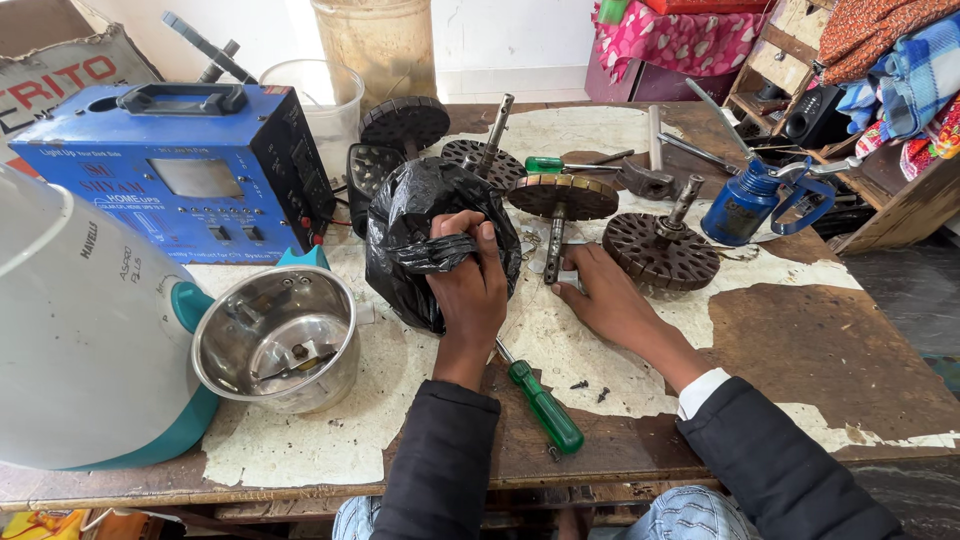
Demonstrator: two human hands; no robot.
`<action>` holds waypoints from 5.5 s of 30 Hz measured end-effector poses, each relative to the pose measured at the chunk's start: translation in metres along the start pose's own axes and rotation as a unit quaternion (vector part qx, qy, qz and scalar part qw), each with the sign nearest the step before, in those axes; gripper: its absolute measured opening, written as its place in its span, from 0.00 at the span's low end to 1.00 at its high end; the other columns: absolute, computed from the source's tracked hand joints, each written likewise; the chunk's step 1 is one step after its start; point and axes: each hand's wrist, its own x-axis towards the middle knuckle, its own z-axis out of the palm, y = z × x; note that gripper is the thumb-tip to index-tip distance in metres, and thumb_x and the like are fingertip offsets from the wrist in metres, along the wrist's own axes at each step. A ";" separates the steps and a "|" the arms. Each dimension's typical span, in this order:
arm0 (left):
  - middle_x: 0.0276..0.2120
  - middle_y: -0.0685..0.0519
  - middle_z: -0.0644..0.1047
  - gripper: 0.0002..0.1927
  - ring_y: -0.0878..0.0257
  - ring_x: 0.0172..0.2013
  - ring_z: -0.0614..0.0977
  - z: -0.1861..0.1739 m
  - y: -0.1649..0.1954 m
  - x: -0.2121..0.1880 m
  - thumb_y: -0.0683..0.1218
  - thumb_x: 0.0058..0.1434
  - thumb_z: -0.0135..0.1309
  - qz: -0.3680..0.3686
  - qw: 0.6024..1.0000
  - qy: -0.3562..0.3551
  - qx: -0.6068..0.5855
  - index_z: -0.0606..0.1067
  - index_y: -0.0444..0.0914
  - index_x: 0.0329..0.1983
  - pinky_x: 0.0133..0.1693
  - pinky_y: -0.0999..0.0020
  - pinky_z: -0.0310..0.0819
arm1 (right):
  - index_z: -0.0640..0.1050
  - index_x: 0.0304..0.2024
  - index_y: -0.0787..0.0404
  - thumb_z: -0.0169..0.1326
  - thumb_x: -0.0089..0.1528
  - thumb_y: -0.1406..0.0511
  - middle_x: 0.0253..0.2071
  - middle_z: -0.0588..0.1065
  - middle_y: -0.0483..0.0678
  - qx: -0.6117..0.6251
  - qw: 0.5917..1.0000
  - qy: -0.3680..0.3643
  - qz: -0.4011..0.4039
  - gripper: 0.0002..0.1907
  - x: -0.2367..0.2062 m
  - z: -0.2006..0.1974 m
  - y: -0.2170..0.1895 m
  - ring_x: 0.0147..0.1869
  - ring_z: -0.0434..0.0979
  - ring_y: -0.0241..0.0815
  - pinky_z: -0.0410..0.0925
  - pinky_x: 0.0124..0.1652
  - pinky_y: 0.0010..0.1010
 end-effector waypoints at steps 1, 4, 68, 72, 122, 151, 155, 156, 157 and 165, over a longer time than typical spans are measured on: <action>0.38 0.49 0.71 0.09 0.60 0.35 0.77 0.000 0.000 0.000 0.45 0.77 0.47 -0.001 1.000 -0.001 -0.002 0.71 0.33 0.45 0.39 0.63 0.72 | 0.69 0.56 0.64 0.55 0.64 0.57 0.56 0.70 0.56 0.005 1.000 -0.001 -0.001 0.23 0.001 0.002 0.002 0.63 0.71 0.55 0.66 0.59 0.41; 0.37 0.49 0.71 0.09 0.60 0.35 0.77 0.000 0.000 -0.001 0.45 0.76 0.47 -0.010 1.000 -0.006 0.008 0.72 0.33 0.45 0.39 0.63 0.72 | 0.66 0.59 0.67 0.55 0.64 0.59 0.58 0.67 0.59 0.021 0.999 0.013 -0.025 0.26 0.004 0.008 0.009 0.63 0.70 0.57 0.65 0.59 0.42; 0.36 0.48 0.72 0.09 0.56 0.33 0.77 -0.002 0.000 0.001 0.44 0.76 0.46 -0.006 1.000 -0.003 0.026 0.72 0.34 0.42 0.37 0.59 0.70 | 0.71 0.43 0.66 0.55 0.63 0.63 0.43 0.69 0.54 -0.088 0.988 0.082 -0.096 0.13 -0.010 -0.002 -0.006 0.52 0.69 0.54 0.69 0.46 0.45; 0.36 0.48 0.72 0.08 0.56 0.34 0.77 -0.002 0.000 0.001 0.43 0.76 0.46 0.015 0.999 0.004 0.034 0.71 0.34 0.42 0.38 0.59 0.70 | 0.71 0.44 0.67 0.53 0.65 0.62 0.42 0.69 0.55 -0.107 0.987 0.068 -0.098 0.13 -0.010 -0.001 -0.005 0.50 0.70 0.54 0.68 0.46 0.47; 0.37 0.48 0.71 0.09 0.56 0.34 0.75 -0.002 -0.003 0.001 0.44 0.77 0.45 0.009 1.000 -0.008 0.019 0.70 0.34 0.42 0.38 0.60 0.69 | 0.72 0.45 0.62 0.46 0.69 0.54 0.38 0.71 0.55 -0.279 0.958 0.012 -0.072 0.18 -0.019 0.001 -0.011 0.32 0.80 0.53 0.73 0.26 0.41; 0.36 0.48 0.71 0.11 0.57 0.33 0.75 -0.002 -0.005 0.001 0.45 0.78 0.44 -0.001 1.000 -0.009 0.027 0.71 0.34 0.42 0.38 0.59 0.68 | 0.75 0.36 0.65 0.45 0.70 0.61 0.19 0.71 0.46 0.239 0.964 0.025 0.115 0.15 -0.014 0.001 0.000 0.17 0.67 0.36 0.60 0.20 0.30; 0.37 0.48 0.72 0.11 0.56 0.34 0.75 -0.002 -0.004 0.001 0.46 0.78 0.44 0.007 1.000 -0.007 0.022 0.71 0.34 0.43 0.39 0.59 0.69 | 0.69 0.32 0.61 0.44 0.69 0.61 0.18 0.60 0.39 0.564 0.802 -0.058 0.190 0.13 -0.010 -0.002 0.012 0.14 0.54 0.27 0.47 0.13 0.23; 0.37 0.48 0.72 0.11 0.56 0.34 0.75 -0.002 -0.003 0.001 0.46 0.78 0.44 0.005 1.000 -0.008 0.022 0.71 0.34 0.42 0.39 0.58 0.69 | 0.69 0.31 0.59 0.44 0.69 0.60 0.17 0.58 0.38 0.613 0.761 -0.084 0.195 0.14 -0.009 -0.002 0.016 0.14 0.51 0.25 0.45 0.12 0.22; 0.36 0.48 0.72 0.11 0.55 0.34 0.75 -0.002 -0.003 0.001 0.46 0.78 0.44 0.002 1.000 -0.010 0.023 0.72 0.34 0.42 0.39 0.58 0.69 | 0.69 0.31 0.59 0.44 0.68 0.60 0.18 0.60 0.39 0.635 0.743 -0.075 0.199 0.13 -0.008 -0.002 0.020 0.14 0.53 0.25 0.45 0.12 0.21; 0.37 0.47 0.71 0.11 0.53 0.36 0.76 -0.002 -0.002 0.002 0.46 0.78 0.44 0.015 1.000 -0.005 0.024 0.71 0.34 0.42 0.41 0.57 0.70 | 0.70 0.37 0.62 0.49 0.70 0.61 0.27 0.66 0.41 0.849 0.486 -0.085 0.187 0.11 0.000 -0.001 0.053 0.20 0.60 0.25 0.50 0.14 0.16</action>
